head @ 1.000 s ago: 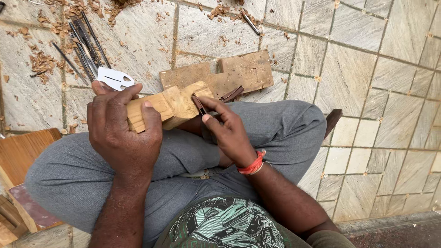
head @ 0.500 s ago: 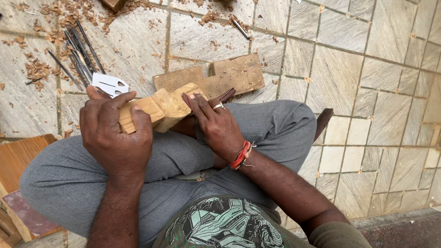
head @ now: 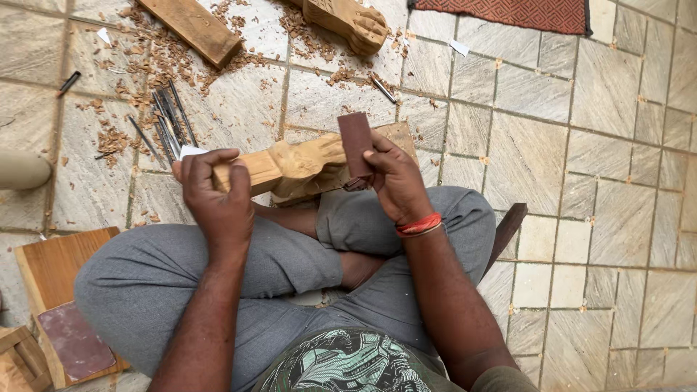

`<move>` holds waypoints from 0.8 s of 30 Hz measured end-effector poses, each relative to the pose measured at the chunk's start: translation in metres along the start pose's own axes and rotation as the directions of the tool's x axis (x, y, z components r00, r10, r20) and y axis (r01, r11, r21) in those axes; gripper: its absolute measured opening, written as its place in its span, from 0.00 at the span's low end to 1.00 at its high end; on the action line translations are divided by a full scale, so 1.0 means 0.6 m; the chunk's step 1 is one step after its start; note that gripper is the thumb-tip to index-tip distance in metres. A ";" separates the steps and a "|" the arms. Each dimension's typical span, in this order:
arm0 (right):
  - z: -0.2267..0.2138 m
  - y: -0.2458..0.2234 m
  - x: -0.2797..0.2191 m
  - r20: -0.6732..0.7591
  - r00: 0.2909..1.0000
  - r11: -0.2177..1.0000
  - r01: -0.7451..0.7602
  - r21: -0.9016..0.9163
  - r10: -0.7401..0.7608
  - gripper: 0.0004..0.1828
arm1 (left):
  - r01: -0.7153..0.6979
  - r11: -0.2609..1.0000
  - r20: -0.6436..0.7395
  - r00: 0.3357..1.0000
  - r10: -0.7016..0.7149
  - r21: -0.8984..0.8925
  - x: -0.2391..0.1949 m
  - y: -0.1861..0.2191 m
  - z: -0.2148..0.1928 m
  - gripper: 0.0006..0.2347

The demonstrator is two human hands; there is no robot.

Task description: The person sits cross-legged on a tiled floor and carves a wooden piece shaped like a hand using a small chisel and a sanding block. They repeatedly carve details and smooth the surface, rotating the piece to access different areas.

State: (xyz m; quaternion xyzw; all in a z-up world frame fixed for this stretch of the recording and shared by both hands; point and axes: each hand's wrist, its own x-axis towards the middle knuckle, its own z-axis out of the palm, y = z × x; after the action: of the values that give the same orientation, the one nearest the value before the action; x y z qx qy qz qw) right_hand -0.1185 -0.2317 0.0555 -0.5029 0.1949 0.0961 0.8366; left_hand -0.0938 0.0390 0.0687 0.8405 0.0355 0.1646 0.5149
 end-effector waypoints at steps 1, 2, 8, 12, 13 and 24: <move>-0.013 -0.007 0.008 -0.005 1.000 0.999 -0.015 0.035 0.015 0.27 | 0.075 0.996 0.063 0.995 -0.071 -0.053 -0.001 -0.010 0.004 0.05; -0.022 -0.010 0.015 -0.013 1.000 0.997 -0.026 0.071 0.027 0.27 | 0.149 0.983 0.133 0.982 -0.135 -0.104 0.000 -0.020 0.010 0.09; -0.029 0.024 0.015 0.020 0.998 0.946 -0.070 0.317 0.067 0.29 | 0.426 0.889 0.428 0.781 -0.454 0.167 0.006 -0.088 0.051 0.13; -0.006 0.035 -0.001 0.055 0.998 0.948 -0.055 0.312 0.040 0.28 | 0.048 0.767 0.417 0.816 -0.399 0.640 0.012 -0.068 0.068 0.13; 0.003 0.037 -0.002 0.069 0.997 0.950 -0.048 0.308 0.028 0.27 | -0.021 0.846 0.450 0.854 -0.261 0.533 0.006 -0.058 0.071 0.14; 0.086 0.044 -0.069 0.220 0.881 0.739 0.471 -0.481 -0.418 0.23 | 0.704 0.580 0.747 0.624 -0.229 -0.410 -0.042 0.012 0.084 0.31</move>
State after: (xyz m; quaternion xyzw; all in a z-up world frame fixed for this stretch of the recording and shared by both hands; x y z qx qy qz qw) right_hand -0.1534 -0.1722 0.0733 -0.7368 -0.0053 -0.0327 0.6753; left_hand -0.1027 -0.0133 0.0482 0.5526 0.0381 -0.2731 0.7865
